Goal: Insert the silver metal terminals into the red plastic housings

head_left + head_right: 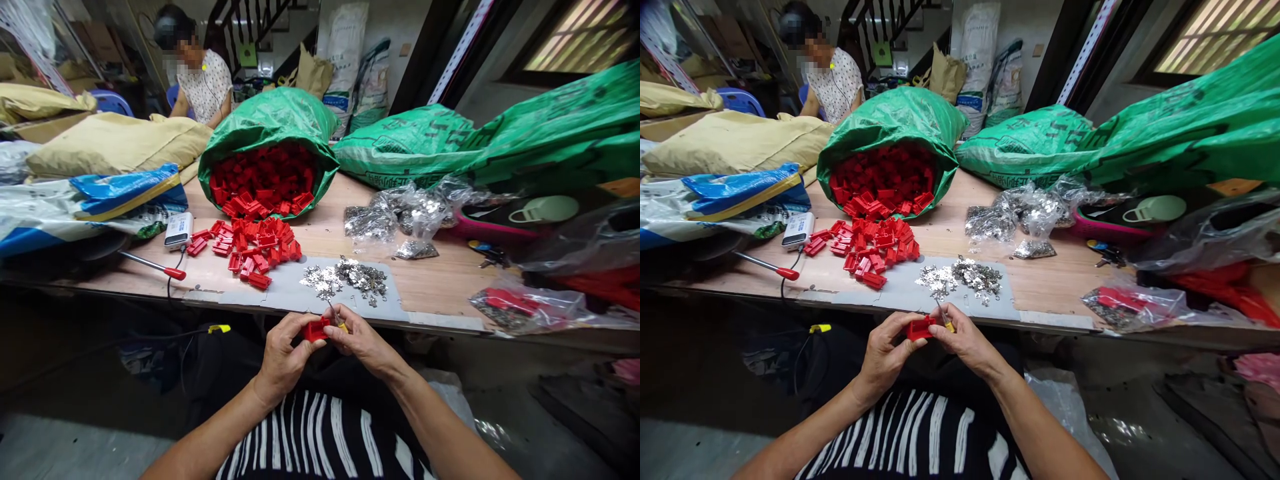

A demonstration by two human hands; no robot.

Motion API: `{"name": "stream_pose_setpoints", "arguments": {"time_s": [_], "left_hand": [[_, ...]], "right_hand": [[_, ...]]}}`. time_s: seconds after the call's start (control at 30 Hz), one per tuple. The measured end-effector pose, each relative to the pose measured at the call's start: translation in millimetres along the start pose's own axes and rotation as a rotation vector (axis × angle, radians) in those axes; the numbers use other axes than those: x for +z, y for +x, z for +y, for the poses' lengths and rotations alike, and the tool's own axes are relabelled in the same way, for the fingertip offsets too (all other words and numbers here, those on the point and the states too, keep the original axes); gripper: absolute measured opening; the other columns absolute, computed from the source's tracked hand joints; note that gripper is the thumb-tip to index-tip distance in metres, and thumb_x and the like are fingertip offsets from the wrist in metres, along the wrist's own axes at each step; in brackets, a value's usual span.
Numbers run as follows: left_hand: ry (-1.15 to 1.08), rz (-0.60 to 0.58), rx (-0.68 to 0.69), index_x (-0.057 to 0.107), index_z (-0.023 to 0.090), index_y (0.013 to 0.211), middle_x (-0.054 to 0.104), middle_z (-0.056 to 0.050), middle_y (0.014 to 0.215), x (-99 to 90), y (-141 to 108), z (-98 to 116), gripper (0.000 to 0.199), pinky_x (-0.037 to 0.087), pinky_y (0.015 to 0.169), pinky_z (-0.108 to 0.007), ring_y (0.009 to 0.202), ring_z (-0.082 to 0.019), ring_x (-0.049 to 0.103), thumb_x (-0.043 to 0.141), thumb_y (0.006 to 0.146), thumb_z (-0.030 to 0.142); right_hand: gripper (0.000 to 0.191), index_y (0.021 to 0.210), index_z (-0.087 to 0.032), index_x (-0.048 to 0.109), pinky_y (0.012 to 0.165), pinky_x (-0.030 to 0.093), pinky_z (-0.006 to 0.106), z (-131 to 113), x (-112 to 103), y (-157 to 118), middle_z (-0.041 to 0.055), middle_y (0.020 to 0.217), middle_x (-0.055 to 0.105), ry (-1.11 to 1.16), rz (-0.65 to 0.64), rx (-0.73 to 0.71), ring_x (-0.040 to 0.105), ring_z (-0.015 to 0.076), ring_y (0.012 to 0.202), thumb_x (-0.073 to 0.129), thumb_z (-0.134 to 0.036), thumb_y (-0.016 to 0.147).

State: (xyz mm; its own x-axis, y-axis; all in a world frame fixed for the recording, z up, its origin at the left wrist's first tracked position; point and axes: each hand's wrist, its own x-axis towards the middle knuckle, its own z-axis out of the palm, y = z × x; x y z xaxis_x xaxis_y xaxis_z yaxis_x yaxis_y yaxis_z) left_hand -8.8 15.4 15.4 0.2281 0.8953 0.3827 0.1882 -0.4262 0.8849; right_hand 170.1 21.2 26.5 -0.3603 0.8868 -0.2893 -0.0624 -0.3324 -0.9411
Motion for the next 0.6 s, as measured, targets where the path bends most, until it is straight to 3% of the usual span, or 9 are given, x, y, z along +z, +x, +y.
{"name": "stream_pose_setpoints", "arguments": {"time_s": [0.23,0.43,0.6], "left_hand": [[-0.039,-0.001,-0.004,0.066,0.022,0.106,0.069,-0.006,0.096,0.9,-2,-1,0.027,0.051,0.079,-0.029,0.088,-0.018,0.065,0.069,0.079,0.025],[-0.182,-0.054,-0.066,0.068,0.020,0.103,0.068,-0.007,0.096,-2.1,-5,-7,0.027,0.051,0.078,-0.029,0.087,-0.019,0.064,0.070,0.077,0.028],[-0.465,-0.089,-0.261,0.069,0.019,0.100,0.069,-0.006,0.095,-4.0,-5,-16,0.028,0.050,0.079,-0.028,0.087,-0.019,0.064,0.073,0.074,0.028]], "right_hand": [[0.043,0.094,-0.021,0.047,0.047,0.017,0.022,-4,-1,-2,-0.0075,0.067,0.038,0.040,-0.003,0.023,0.028,0.0053,0.051,0.071,-0.049,0.073],[0.043,0.091,-0.020,0.047,0.045,0.017,0.021,7,-1,-4,-0.0074,0.069,0.040,0.151,-0.053,0.027,0.026,0.0040,0.050,0.077,-0.042,0.068],[0.042,0.093,-0.021,0.047,0.044,0.020,0.020,12,-1,-3,-0.0077,0.067,0.042,0.141,-0.082,0.006,0.028,0.0043,0.048,0.074,-0.045,0.070]]}}
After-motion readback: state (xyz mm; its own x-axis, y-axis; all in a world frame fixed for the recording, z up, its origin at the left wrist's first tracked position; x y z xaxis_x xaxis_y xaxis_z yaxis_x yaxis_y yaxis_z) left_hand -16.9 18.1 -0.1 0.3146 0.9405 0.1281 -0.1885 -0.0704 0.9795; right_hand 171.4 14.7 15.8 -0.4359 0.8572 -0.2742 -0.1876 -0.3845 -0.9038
